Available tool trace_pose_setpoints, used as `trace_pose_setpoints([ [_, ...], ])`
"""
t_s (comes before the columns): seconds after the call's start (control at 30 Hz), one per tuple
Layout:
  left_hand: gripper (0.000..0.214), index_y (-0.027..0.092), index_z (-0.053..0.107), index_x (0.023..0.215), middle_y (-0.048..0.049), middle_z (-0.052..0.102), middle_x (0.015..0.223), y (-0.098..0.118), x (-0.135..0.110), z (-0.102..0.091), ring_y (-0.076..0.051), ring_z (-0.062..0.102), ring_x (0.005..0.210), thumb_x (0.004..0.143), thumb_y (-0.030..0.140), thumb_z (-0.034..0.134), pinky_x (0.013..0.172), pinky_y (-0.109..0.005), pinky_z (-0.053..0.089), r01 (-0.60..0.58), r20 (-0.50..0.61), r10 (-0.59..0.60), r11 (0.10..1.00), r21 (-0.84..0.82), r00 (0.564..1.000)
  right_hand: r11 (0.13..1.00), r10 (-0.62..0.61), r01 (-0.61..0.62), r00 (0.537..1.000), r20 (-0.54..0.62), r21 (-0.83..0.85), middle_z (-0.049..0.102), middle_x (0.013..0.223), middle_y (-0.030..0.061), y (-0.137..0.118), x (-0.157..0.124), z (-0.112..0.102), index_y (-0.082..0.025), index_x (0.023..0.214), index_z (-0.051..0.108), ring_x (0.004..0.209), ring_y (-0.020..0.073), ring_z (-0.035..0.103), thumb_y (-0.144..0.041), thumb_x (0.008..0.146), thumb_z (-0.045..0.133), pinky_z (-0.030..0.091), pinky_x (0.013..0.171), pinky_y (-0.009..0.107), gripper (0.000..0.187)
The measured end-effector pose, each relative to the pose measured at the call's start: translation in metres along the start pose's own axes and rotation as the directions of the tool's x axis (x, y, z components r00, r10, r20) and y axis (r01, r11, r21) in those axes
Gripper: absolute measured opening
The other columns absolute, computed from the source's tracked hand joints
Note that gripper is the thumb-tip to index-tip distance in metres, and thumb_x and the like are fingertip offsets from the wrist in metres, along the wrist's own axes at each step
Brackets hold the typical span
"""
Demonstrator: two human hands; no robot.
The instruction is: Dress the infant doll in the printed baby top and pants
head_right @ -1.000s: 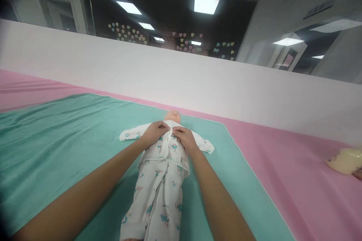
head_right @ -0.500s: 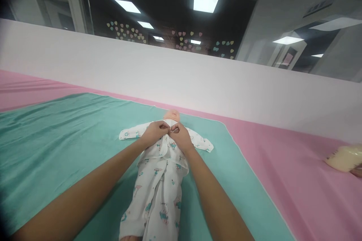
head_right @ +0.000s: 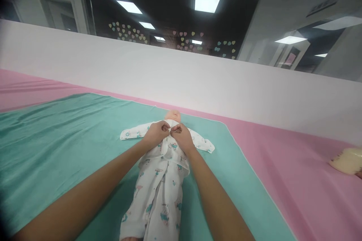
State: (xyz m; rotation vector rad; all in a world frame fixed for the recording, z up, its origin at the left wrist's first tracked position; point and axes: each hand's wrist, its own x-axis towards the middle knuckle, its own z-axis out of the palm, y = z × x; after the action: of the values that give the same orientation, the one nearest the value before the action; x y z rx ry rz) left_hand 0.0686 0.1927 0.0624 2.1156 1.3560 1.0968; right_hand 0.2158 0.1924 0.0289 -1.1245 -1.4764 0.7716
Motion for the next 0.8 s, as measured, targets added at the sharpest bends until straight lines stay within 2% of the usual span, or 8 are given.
trace_pose_setpoints([
  [0.2,0.016,0.018,0.066,0.07,-0.0023,0.069,0.076,0.001,0.001,0.0,-0.016,0.058,0.074,0.069,0.018,0.05,0.065,-0.024,0.039,0.06,-0.032,-0.06,0.998,0.005,0.998,0.999,0.0,0.001,1.0,-0.027,0.037,0.062,0.085,0.0026,0.0,0.0,0.0,-0.019,0.076,0.052,0.07,0.0127,0.053,-0.032,0.064,0.065,0.041,0.066,0.026,0.022],
  [0.4,0.022,0.019,0.068,0.068,-0.0036,0.068,0.071,0.003,-0.001,0.005,-0.017,0.057,0.068,0.072,0.017,0.046,0.06,-0.025,0.035,0.041,-0.075,-0.028,0.984,0.174,0.997,1.0,-0.002,0.002,0.999,-0.048,0.008,0.06,0.078,0.0008,0.003,0.001,0.001,-0.02,0.075,0.052,0.064,0.0117,0.05,-0.033,0.064,0.065,0.039,0.062,0.026,0.021],
  [0.5,0.023,0.02,0.068,0.071,-0.0042,0.068,0.073,0.003,-0.002,0.009,-0.017,0.057,0.07,0.074,0.019,0.046,0.061,-0.025,0.034,0.028,-0.095,-0.008,0.976,0.217,0.995,1.0,0.002,-0.003,0.999,-0.051,-0.024,0.057,0.069,-0.0009,0.002,0.0,0.001,-0.02,0.074,0.054,0.06,0.0114,0.048,-0.037,0.065,0.064,0.037,0.058,0.025,0.022],
  [0.6,0.02,0.02,0.067,0.076,-0.0045,0.068,0.077,0.003,-0.002,0.012,-0.018,0.058,0.074,0.075,0.021,0.048,0.063,-0.025,0.035,0.056,-0.108,-0.033,0.975,0.215,0.994,1.0,-0.001,0.001,1.0,-0.024,-0.031,0.057,0.069,-0.0009,-0.001,-0.001,0.001,-0.02,0.075,0.055,0.06,0.0114,0.048,-0.039,0.065,0.063,0.037,0.057,0.024,0.023],
  [0.7,0.017,0.019,0.064,0.077,-0.0055,0.067,0.077,0.003,-0.002,0.015,-0.02,0.058,0.075,0.075,0.02,0.047,0.063,-0.027,0.035,0.047,-0.11,-0.019,0.965,0.258,0.994,0.999,0.006,-0.005,1.0,0.004,-0.044,0.057,0.07,-0.0012,-0.002,-0.002,0.0,-0.02,0.077,0.056,0.058,0.0105,0.046,-0.037,0.067,0.062,0.036,0.056,0.024,0.021],
  [0.8,0.015,0.018,0.06,0.082,-0.0061,0.065,0.076,0.003,-0.003,0.018,-0.021,0.057,0.073,0.076,0.017,0.046,0.062,-0.028,0.034,0.034,-0.127,0.005,0.955,0.295,0.992,0.997,0.014,-0.014,1.0,0.004,-0.079,0.052,0.061,-0.0033,-0.003,-0.002,-0.001,-0.021,0.078,0.057,0.053,0.0097,0.042,-0.036,0.068,0.06,0.032,0.052,0.024,0.019],
])
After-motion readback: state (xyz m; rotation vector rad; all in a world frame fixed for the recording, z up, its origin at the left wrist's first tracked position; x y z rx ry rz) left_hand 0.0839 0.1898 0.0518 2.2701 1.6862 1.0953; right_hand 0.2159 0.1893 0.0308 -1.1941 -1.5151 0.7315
